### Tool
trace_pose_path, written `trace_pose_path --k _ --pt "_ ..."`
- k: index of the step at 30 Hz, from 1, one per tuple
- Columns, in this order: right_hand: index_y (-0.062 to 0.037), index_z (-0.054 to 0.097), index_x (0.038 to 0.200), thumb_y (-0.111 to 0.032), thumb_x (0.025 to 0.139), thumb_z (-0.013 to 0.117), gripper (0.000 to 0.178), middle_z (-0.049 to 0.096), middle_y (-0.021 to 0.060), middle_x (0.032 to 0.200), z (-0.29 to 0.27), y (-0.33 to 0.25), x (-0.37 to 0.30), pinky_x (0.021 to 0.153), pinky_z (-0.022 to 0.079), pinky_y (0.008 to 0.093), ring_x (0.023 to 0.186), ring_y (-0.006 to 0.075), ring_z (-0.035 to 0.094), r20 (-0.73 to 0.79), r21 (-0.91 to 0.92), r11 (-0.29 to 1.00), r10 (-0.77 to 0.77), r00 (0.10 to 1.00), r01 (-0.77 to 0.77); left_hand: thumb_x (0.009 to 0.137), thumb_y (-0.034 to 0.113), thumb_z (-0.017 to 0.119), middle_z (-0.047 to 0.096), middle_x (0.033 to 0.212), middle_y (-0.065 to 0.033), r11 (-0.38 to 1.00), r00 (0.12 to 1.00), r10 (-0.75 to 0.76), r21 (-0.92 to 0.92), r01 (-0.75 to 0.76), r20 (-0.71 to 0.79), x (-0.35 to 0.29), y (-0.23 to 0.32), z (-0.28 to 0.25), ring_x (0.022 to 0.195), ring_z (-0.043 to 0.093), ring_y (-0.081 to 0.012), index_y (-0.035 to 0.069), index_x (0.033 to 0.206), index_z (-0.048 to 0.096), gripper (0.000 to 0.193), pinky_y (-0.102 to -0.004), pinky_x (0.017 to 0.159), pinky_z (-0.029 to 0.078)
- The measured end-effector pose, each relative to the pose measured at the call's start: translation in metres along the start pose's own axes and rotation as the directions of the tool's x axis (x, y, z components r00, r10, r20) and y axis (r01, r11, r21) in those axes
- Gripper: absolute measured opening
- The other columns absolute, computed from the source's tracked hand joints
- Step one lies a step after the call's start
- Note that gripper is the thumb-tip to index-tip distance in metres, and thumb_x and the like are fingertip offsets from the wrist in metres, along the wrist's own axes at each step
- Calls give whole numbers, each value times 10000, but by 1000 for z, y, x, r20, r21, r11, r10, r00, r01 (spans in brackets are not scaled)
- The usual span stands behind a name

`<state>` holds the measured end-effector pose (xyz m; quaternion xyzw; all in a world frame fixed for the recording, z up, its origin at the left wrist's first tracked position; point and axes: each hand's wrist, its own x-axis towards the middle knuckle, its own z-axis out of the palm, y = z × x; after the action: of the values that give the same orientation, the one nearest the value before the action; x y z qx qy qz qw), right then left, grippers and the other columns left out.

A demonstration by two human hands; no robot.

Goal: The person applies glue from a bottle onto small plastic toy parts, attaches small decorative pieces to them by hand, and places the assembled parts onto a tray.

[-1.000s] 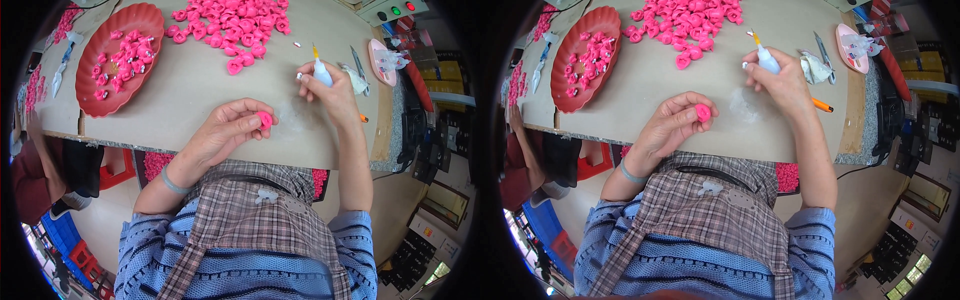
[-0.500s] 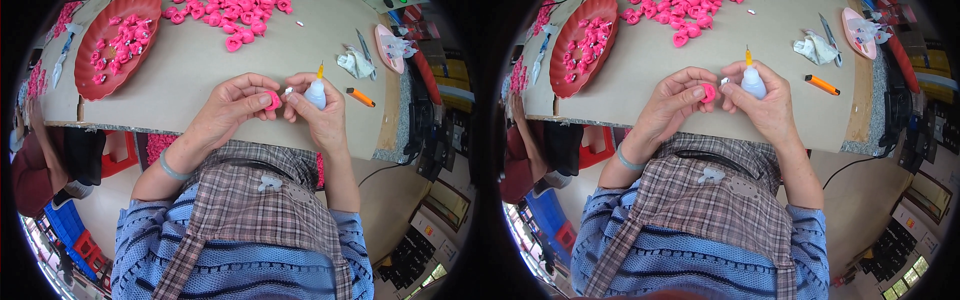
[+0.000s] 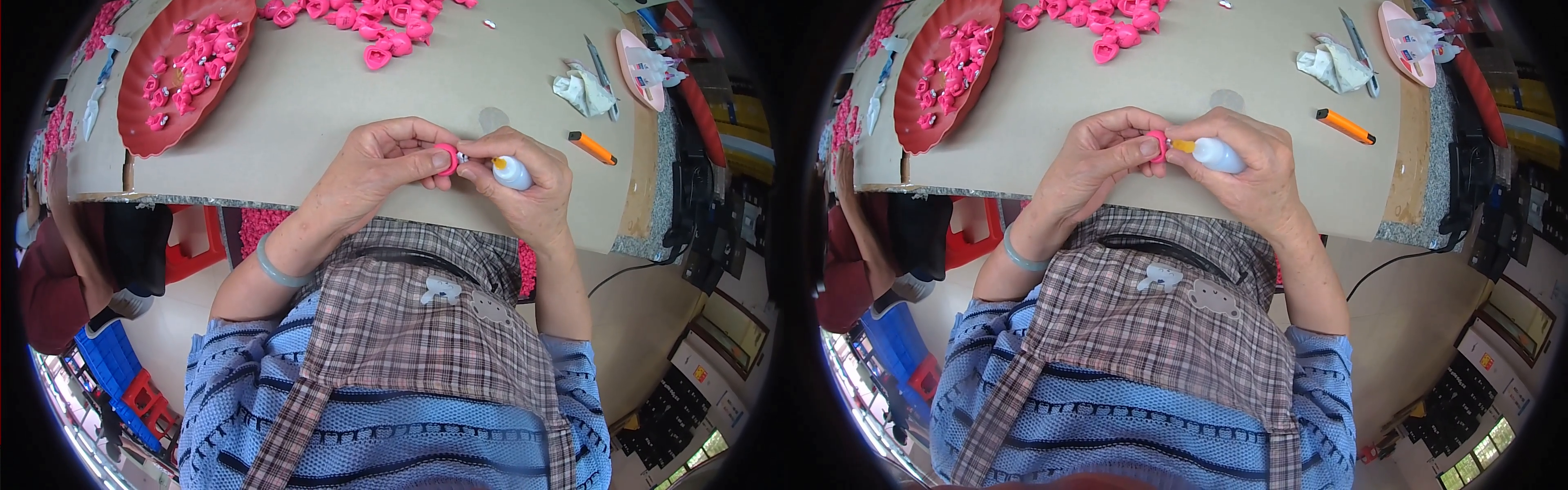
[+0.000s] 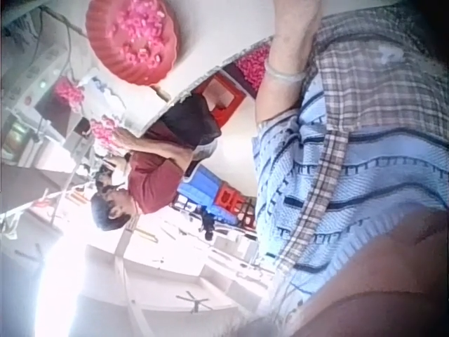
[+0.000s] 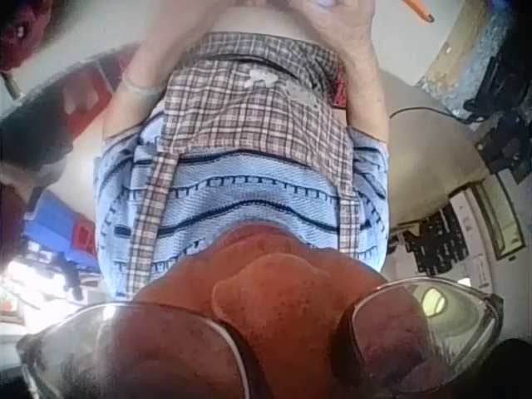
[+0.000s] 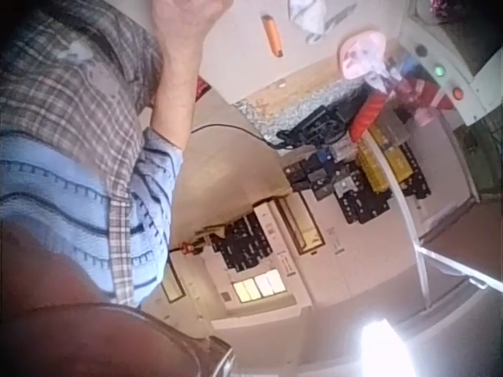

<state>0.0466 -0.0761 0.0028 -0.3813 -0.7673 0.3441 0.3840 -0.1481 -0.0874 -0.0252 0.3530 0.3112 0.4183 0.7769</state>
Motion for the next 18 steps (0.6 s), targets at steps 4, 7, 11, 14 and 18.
trace_pose_path --k 4,7,11,14,18 --pt "-6 668 883 3 684 770 224 674 93 768 0 0 0 577 473 242 672 156 630 5 -34 998 -54 999 54 883 69 614 646 901 -95 1000 1000 -13 10 13 2 0 0 1 768 620 -122 -36 1050 615 198 -237 719 520" --pt "-5 665 874 -5 675 779 230 674 95 766 2 2 -4 582 479 248 677 158 634 -13 -71 996 -60 998 59 879 69 618 651 904 -100 998 1000 -3 58 4 -16 1 -2 3 765 620 -116 -41 1044 621 197 -232 712 520" --pt "-1 661 871 -8 682 779 223 673 95 764 6 9 -8 583 480 251 678 157 631 -22 -29 999 -46 999 45 873 66 625 659 890 -106 992 999 16 127 -10 -47 0 -2 5 735 619 -111 -46 1030 632 193 -227 686 520" --pt "-54 672 868 -71 693 783 208 677 50 758 12 15 -13 556 488 246 656 143 648 -79 63 997 -31 996 36 872 68 627 660 868 -101 993 999 -7 115 12 -46 1 -2 5 716 618 -111 -43 1026 636 190 -223 671 517" --pt "-41 670 868 -60 714 767 184 679 66 765 15 14 -12 569 494 248 668 147 652 -101 67 996 -46 994 53 871 70 630 660 862 -96 993 1000 0 115 3 -25 2 -1 3 726 619 -111 -40 1027 639 192 -217 673 513"
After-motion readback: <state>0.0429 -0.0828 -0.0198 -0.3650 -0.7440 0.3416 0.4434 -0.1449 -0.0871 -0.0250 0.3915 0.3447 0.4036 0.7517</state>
